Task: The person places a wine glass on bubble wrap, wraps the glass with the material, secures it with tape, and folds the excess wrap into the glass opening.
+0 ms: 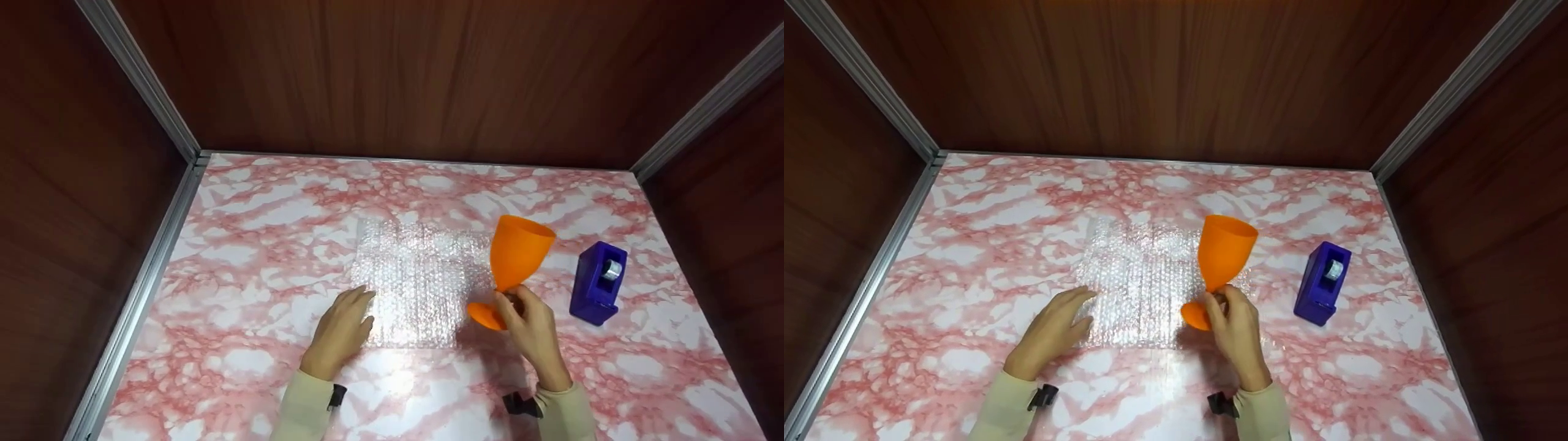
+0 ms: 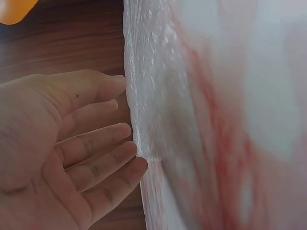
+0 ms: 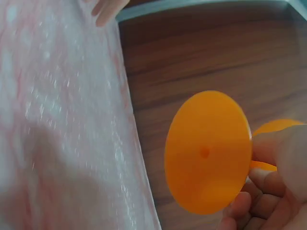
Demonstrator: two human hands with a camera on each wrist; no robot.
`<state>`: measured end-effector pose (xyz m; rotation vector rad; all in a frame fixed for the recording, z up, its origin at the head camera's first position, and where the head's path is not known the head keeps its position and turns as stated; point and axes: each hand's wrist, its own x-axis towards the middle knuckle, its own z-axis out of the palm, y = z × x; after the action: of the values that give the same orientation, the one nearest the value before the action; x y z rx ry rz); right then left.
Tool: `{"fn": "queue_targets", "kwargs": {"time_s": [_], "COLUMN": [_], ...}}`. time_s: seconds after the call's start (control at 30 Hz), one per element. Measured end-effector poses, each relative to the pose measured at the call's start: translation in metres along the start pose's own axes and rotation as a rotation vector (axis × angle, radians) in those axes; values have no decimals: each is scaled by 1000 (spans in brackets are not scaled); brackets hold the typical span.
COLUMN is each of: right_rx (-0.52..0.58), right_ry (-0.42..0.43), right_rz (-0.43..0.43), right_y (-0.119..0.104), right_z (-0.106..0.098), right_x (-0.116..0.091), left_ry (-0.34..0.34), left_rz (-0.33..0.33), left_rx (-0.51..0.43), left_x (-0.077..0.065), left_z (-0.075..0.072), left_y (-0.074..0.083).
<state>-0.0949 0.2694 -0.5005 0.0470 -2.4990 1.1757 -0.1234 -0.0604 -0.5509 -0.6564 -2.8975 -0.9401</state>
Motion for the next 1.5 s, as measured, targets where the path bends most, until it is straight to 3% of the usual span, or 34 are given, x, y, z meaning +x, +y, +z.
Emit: {"fn": "queue_targets", "kwargs": {"time_s": [0.2, 0.47, 0.67, 0.83, 1.1, 1.5], "right_rx": [130, 232, 286, 338, 278, 273], "right_ry": [-149, -354, -482, -535, -569, -571], "right_rz": [55, 113, 133, 134, 141, 164], "right_y": [-9, -55, -49, -45, -54, -52], "right_z": [19, 48, 86, 113, 140, 166], "right_x": [5, 6, 5, 3, -3, -7], "left_ry": [51, 74, 93, 110, 124, 109], "left_rz": [-35, -95, -104, -99, -76, -91], "left_rx": [12, 2, 11, 22, 25, 23], "left_x": [-10, -18, -18, -19, -18, -16], "left_z": [-4, -13, -11, -10, -11, -7], "left_y": [-11, -21, -23, -24, -25, -24]}}
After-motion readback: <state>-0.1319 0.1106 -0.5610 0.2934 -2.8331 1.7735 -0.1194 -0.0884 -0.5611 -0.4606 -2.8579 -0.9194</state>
